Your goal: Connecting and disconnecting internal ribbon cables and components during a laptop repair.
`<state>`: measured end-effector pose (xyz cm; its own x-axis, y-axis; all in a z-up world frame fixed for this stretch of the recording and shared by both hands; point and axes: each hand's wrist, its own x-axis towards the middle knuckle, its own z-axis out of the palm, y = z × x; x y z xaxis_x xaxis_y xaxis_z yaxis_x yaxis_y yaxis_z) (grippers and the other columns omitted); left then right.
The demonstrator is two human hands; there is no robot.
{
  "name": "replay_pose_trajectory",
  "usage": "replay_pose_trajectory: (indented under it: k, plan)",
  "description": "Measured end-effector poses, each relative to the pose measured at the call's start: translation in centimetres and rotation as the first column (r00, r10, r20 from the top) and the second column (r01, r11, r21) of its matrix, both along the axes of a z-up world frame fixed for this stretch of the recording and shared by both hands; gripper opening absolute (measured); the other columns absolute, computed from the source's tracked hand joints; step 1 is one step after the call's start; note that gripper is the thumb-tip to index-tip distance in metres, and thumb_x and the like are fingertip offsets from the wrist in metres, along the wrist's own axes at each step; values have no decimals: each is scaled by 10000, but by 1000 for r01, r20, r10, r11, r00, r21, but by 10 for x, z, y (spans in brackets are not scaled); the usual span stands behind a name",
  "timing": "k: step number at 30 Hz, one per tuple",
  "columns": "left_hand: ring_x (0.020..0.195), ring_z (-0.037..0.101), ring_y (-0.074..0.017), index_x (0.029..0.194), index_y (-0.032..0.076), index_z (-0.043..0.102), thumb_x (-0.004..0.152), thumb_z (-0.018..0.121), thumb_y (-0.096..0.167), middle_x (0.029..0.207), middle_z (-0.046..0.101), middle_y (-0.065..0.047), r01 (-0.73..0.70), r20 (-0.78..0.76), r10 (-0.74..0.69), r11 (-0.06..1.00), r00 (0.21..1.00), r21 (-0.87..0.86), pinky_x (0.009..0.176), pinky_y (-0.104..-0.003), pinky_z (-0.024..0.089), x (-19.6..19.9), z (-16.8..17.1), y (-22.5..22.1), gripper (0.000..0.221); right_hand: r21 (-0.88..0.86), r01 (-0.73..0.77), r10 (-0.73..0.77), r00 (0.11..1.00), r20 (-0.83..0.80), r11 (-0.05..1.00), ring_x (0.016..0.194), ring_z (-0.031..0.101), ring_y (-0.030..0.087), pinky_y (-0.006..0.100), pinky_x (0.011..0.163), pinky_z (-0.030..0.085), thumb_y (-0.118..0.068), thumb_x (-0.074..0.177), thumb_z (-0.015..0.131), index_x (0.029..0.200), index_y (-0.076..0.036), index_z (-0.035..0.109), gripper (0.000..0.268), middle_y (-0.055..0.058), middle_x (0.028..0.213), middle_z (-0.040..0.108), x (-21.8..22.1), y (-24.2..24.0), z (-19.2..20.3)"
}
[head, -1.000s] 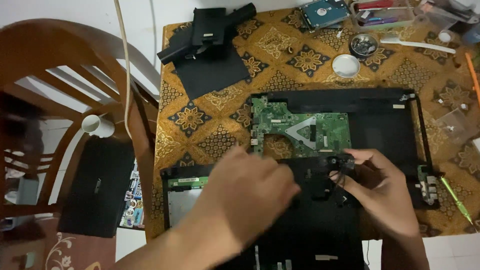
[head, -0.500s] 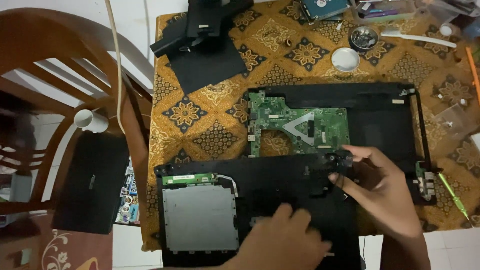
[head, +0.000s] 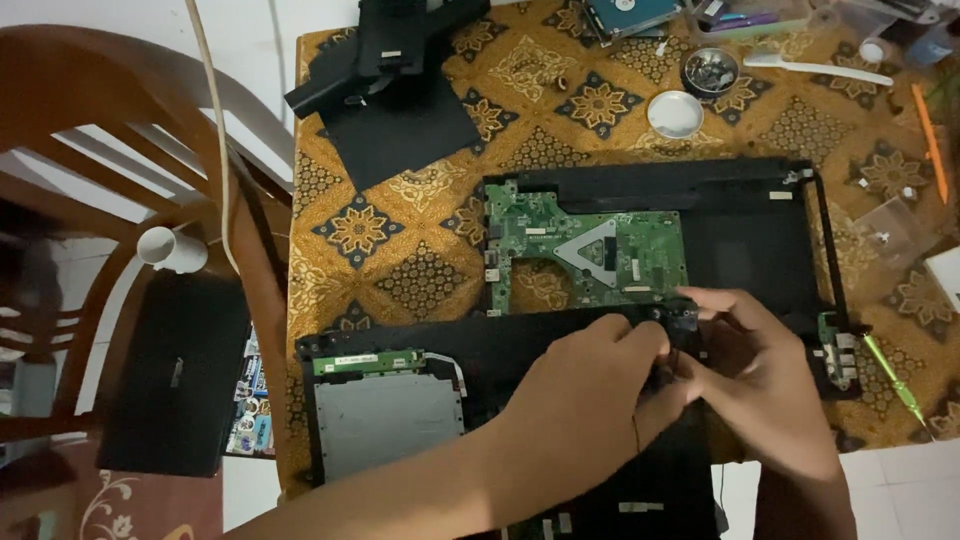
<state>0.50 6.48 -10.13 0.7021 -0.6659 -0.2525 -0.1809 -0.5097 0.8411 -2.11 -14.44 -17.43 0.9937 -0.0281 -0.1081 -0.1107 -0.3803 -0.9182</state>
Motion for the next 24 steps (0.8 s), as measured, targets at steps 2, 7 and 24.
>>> replay_pose_trajectory:
  k: [2, 7, 24]
  plan:
    - [770, 568, -285, 1108, 68, 606, 1043, 508, 343, 966, 589, -139, -33, -37, 34, 999, 999, 33, 666, -392, 454, 3, -3, -2, 299, 87, -1, 1, 1000, 6, 996, 995, 654, 163, 354, 918, 598, -288, 708, 794, 1329, -45, 663, 680, 71, 989, 578, -1, -3, -5]
    - [823, 641, -285, 1032, 57, 678, 1022, 586, 256, 944, 666, -131, -70, -59, 71, 997, 996, 12, 728, -407, 525, 7, -4, -5, 219, -16, -8, 8, 1000, 27, 1000, 1016, 591, 144, 354, 862, 512, -248, 732, 799, 1292, -72, 667, 602, 64, 1177, 677, 1, -4, -3]
    - [550, 505, -185, 731, 102, 522, 979, 647, 240, 623, 526, -47, -14, -210, 60, 977, 976, 215, 551, -339, 413, 15, 21, -14, 309, -11, 23, -23, 1000, 8, 1000, 821, 557, 130, 334, 727, 469, -39, 841, 762, 1265, -60, 670, 435, 83, 1084, 657, -1, 0, 0]
